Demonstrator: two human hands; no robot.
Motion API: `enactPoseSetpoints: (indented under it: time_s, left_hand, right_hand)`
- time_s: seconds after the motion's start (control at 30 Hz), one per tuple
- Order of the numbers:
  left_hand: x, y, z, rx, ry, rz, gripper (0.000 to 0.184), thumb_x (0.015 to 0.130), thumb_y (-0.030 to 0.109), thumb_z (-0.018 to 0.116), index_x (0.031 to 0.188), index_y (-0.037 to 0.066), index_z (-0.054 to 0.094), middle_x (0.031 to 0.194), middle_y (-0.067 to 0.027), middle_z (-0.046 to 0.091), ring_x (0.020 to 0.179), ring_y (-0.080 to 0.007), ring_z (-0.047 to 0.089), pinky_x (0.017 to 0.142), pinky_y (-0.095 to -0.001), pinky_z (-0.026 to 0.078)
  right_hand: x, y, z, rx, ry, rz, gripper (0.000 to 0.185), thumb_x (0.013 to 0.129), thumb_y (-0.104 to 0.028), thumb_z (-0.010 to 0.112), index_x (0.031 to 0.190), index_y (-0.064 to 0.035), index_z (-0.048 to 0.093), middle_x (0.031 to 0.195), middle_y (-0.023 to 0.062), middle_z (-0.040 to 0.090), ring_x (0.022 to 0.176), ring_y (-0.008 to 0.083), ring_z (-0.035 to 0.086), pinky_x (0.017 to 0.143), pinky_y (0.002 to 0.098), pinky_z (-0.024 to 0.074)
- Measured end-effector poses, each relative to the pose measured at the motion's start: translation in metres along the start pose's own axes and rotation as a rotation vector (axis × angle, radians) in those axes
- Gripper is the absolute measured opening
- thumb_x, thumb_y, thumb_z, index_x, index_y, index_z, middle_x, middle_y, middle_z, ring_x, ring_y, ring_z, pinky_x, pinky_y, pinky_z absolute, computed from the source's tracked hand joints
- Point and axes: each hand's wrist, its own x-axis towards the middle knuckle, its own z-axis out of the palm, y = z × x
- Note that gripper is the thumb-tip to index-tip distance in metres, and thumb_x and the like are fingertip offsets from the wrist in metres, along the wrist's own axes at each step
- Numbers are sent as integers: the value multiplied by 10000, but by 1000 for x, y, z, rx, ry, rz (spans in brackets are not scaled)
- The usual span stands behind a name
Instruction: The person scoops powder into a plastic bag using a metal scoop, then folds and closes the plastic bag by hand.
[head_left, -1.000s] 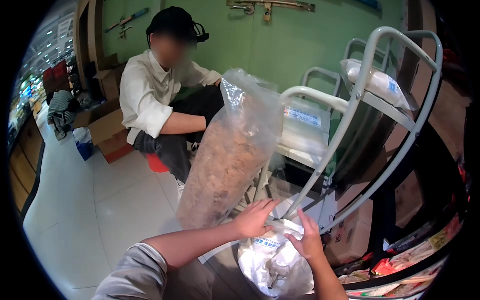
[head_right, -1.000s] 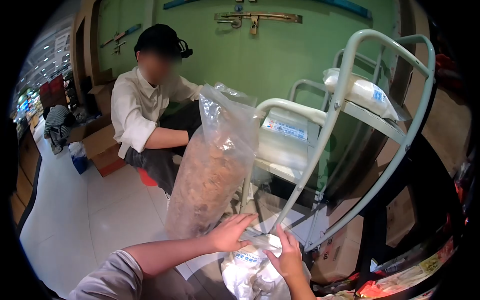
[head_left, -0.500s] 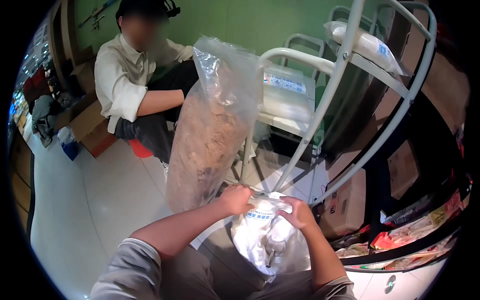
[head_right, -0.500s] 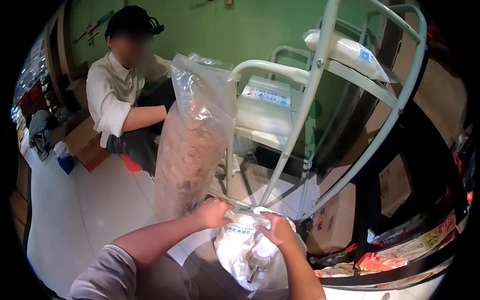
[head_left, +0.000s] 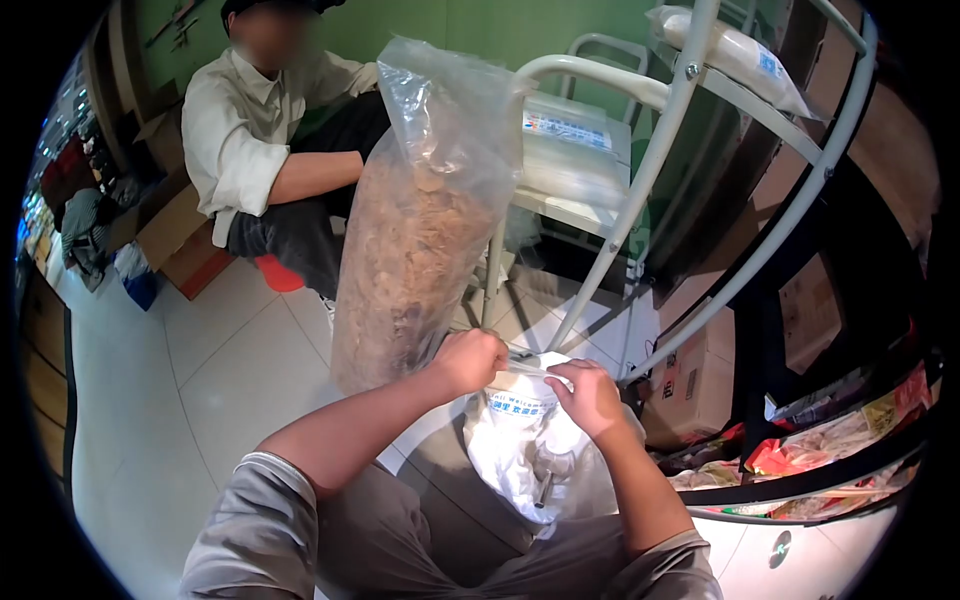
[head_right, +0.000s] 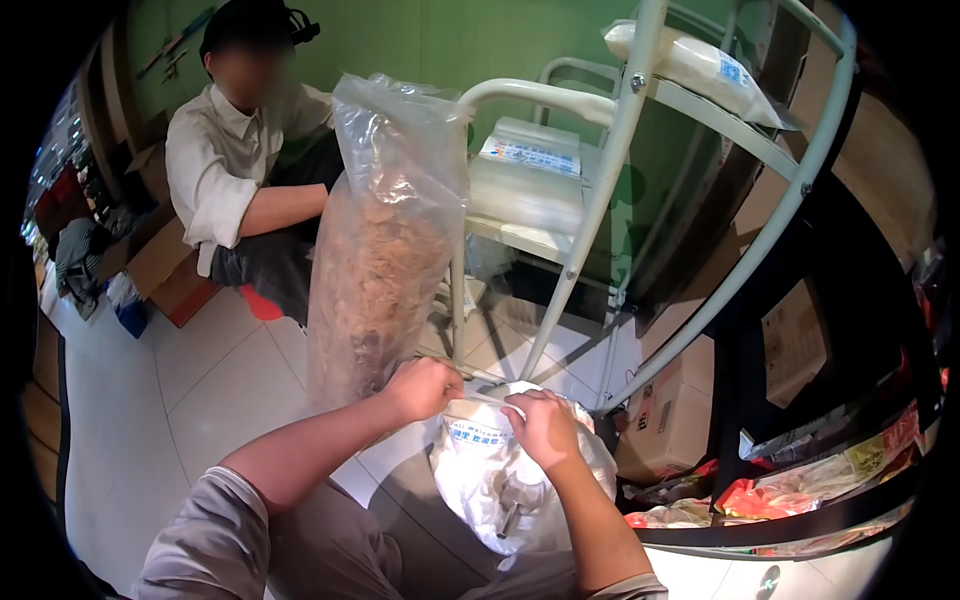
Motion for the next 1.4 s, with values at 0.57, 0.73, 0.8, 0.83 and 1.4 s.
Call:
enactPoseSetpoints:
  time_s: [0.57,0.73,0.8,0.83,1.4]
  left_hand:
    - [-2,14,-11,85,-216,-68,143,727,103,676,864,111,713,860,-117,707,863,-310,675,782,-416,529]
    - [-6,21,-9,100,-163,59,172,807,179,677,967,115,677,888,-129,699,884,-325,665,797,-438,510]
    - [-3,23,-9,97,-185,55,149,808,165,671,947,109,677,882,-131,698,880,-328,664,780,-439,508]
    - [-2,23,-9,96,-209,46,126,810,150,665,926,103,676,877,-132,697,875,-331,663,762,-441,507]
    - [-6,6,-18,-2,-192,-29,171,765,214,746,857,83,687,835,-108,694,871,-305,664,753,-407,517]
  right_hand:
    - [0,-17,-4,-52,-122,-29,87,827,-134,604,813,-60,649,811,125,655,833,323,627,750,446,489]
    - [-2,-19,-6,-76,-137,-37,102,828,-141,620,812,-44,648,781,135,634,768,345,615,752,435,472]
    - [-1,-25,-9,-138,-186,-25,102,830,-146,614,840,-48,642,814,128,643,805,323,621,798,421,448]
    - [-1,-29,-10,-196,-237,-13,107,832,-151,608,868,-53,635,847,120,652,842,302,627,844,407,424]
    - [6,-46,8,-44,-98,-16,141,776,-26,548,885,-58,632,876,125,678,836,299,644,785,400,444]
